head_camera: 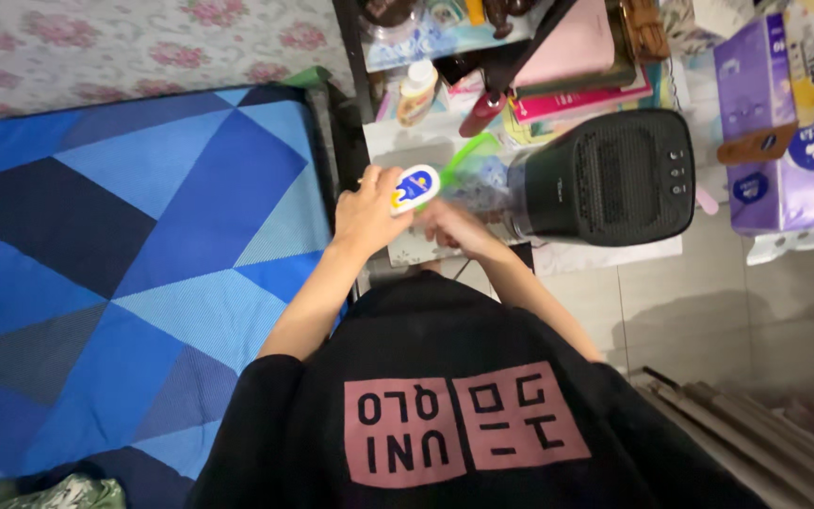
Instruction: The person organizes items on a cluttered shelf, moving a hairdryer, bottles, and a comb. They then unplug a charger, coil the cable, and place it on the shelf. Finally, they pick up a patterned cloth and a hanger from the floor and place them on a nearby bed.
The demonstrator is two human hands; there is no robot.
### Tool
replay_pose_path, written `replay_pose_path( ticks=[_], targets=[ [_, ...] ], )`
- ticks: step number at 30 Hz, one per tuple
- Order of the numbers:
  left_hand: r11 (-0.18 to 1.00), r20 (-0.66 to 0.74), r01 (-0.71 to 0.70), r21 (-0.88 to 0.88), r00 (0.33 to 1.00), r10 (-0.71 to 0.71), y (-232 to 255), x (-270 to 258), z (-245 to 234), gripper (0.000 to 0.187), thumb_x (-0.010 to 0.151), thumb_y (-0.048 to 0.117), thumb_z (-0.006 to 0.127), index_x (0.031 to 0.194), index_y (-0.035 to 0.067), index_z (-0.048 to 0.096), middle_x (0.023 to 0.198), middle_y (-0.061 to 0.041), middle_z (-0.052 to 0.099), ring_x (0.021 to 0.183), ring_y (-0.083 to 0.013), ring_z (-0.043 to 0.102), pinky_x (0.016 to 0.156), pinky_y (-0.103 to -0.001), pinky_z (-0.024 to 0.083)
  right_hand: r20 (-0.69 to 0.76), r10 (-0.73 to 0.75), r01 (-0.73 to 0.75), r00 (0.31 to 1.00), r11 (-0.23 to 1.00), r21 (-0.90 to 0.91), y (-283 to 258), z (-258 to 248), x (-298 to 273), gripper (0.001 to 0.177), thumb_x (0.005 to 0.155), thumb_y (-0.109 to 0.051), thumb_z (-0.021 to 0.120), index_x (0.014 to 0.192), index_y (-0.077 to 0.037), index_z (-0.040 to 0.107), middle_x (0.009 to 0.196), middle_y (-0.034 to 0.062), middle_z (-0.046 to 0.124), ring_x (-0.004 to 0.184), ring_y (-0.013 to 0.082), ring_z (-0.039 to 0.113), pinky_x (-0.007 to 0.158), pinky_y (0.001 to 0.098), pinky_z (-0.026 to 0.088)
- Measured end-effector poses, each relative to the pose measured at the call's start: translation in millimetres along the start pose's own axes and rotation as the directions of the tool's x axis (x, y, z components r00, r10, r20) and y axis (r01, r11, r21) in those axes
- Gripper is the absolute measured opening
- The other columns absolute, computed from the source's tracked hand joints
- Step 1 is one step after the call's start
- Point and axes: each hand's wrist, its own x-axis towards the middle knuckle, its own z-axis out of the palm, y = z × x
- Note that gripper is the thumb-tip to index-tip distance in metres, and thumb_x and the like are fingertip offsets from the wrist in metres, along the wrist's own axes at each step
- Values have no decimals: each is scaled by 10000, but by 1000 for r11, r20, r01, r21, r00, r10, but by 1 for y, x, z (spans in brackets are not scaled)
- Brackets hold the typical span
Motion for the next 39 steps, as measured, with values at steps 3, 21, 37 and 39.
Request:
replay_pose_path(
  ticks=[3, 21, 37, 39],
  targets=[
    [998, -50, -58, -20, 997, 57, 14, 13, -25, 648, 717, 341, 840, 1294, 177, 594, 1187, -52, 576, 868, -300, 701, 675, -468, 559, -93, -155, 176, 984, 939, 296, -50, 0, -36, 420, 1015, -387, 486, 1308, -94, 549, 973, 40, 685, 691, 124, 613, 544, 227, 397],
    [990, -442, -113, -89, 895, 63, 51, 24, -50, 453, 858, 272, 793, 1252, 136, 620, 1323, -56, 594, 826, -266, 688, 653, -383, 528, -213, -974, 727, 79, 202, -656, -241, 36, -12, 310, 1043, 53, 642, 1332, 35, 532, 1233, 179, 608, 1045, 225, 690, 831, 292, 621],
    [962, -369, 21, -271, 921, -123, 37, -10, -48, 261, 904, 236, 752, 1138, 160, 665, 1150, -27, 661, 708, -226, 680, 623, -374, 545, -138, -985, 595, 104, 172, -785, -285, 13, 42, 292, 1010, -22, 738, 1263, 5, 594, 1064, 144, 660, 838, 182, 721, 726, 282, 632],
    [959, -357, 34, -280, 924, -137, 36, -11, -47, 255, 900, 230, 752, 1129, 156, 669, 1131, -26, 666, 685, -218, 683, 617, -383, 537, -94, -993, 581, 74, 120, -805, -277, 17, 41, 287, 1019, -11, 714, 1275, -3, 584, 1129, 152, 667, 904, 200, 725, 782, 290, 633]
  ],
)
